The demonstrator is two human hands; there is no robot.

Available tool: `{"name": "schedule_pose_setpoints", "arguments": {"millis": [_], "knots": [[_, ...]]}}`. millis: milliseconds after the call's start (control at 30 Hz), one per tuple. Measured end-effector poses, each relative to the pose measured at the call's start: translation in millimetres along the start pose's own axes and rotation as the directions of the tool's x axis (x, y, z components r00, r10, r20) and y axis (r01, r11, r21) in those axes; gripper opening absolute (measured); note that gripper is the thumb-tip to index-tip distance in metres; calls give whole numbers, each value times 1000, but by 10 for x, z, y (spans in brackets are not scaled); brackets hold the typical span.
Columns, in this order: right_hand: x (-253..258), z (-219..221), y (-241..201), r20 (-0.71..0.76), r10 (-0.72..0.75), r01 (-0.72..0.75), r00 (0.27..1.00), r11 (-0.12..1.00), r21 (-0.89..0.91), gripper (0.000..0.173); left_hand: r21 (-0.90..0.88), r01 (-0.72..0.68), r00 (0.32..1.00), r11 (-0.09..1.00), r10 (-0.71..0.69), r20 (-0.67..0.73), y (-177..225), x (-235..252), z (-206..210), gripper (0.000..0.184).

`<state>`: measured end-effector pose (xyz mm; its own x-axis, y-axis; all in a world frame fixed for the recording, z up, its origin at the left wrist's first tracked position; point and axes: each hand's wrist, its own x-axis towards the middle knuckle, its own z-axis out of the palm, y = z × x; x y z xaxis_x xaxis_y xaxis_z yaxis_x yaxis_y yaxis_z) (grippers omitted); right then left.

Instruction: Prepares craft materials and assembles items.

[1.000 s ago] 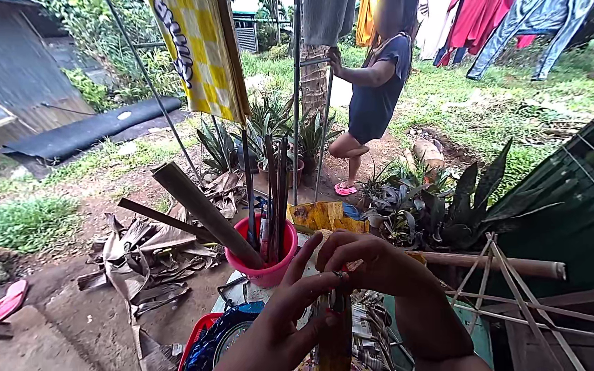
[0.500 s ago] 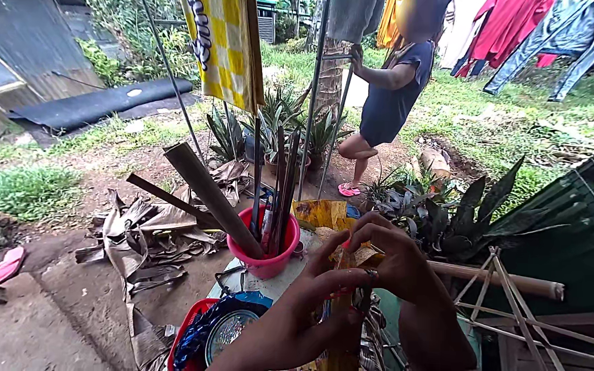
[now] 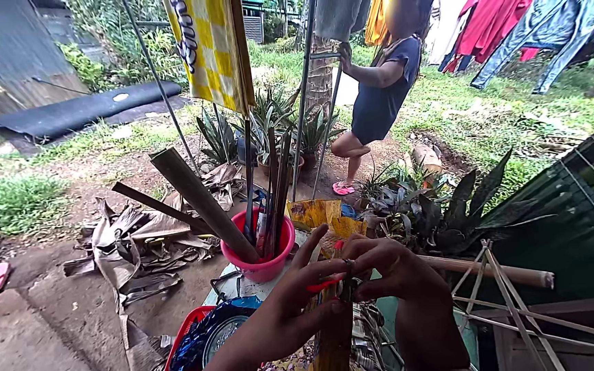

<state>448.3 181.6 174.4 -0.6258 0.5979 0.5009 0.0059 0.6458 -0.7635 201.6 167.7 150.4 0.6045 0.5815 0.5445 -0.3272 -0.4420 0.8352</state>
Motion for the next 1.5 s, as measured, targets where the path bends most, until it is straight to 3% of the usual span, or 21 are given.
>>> {"name": "schedule_pose_setpoints", "arguments": {"millis": [167, 333, 600, 767, 967, 1200, 1300, 1400, 1500], "knots": [[-77, 102, -77, -79, 22, -27, 997, 998, -62, 29, -35, 19, 999, 999, -21, -35, -23, 3, -8, 45], [-139, 370, -62, -303, 16, -66, 953, 986, -155, 33, -33, 59, 996, 998, -61, -63, -34, 31, -18, 42], [-201, 485, 56, -400, 26, -34, 916, 999, -15, 26, -240, 25, 1000, 970, -24, 5, -169, 35, -69, 45], [-227, 488, 69, -427, 32, -35, 904, 999, 0, 26, -336, 27, 995, 941, -58, -82, -348, -13, -63, 51], [-237, 482, 108, -432, 57, -54, 900, 998, 19, 25, -333, -16, 986, 943, -40, -162, -476, -104, -22, 32], [-209, 534, 127, -463, 61, -58, 884, 998, 20, 24, -251, -84, 896, 964, -37, -442, -412, -79, 230, 12], [-199, 577, 120, -489, 51, -68, 871, 998, -17, 23, -305, -62, 819, 950, -126, -560, -229, -21, 385, 9], [-188, 656, 116, -552, 4, -114, 834, 980, -165, 23, -267, -117, 859, 957, -38, -511, -459, -159, 289, 14], [-171, 758, 114, -632, -80, -190, 771, 918, -348, 28, -244, -125, 847, 962, -25, -531, -508, -186, 300, 15]]}}
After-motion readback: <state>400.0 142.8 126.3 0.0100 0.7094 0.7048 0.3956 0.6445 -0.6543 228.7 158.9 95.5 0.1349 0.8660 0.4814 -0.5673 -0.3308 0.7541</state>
